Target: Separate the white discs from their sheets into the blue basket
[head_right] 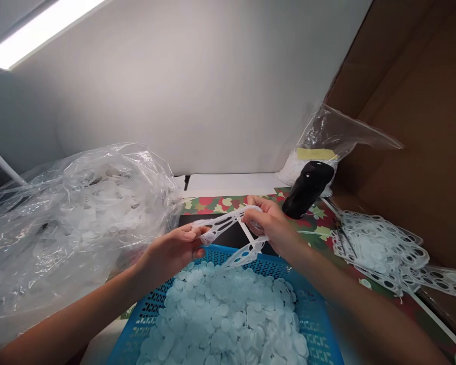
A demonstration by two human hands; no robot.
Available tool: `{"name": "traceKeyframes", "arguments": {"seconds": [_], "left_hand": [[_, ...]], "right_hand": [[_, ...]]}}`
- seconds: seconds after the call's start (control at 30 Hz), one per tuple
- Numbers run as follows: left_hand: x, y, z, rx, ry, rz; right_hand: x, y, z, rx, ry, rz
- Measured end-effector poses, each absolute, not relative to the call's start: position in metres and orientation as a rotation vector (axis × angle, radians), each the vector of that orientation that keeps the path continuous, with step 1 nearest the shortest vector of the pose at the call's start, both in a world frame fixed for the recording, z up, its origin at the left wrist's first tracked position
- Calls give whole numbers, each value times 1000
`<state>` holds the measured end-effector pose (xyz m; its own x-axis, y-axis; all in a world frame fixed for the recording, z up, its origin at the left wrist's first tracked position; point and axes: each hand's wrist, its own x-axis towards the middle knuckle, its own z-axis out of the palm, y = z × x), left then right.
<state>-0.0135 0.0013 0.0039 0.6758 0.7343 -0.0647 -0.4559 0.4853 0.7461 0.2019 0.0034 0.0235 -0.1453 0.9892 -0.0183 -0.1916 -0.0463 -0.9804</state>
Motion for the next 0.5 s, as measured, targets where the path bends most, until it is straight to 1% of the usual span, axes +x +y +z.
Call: {"name": "traceKeyframes", "arguments": {"seconds": [0.2,0.5], "left_hand": [[-17,0,4,834,320,766],[-18,-1,12,796,279,633]], "right_hand": [[201,-1,24,-993,-1150,1437],[202,3,23,-991,-1150,1398]]}}
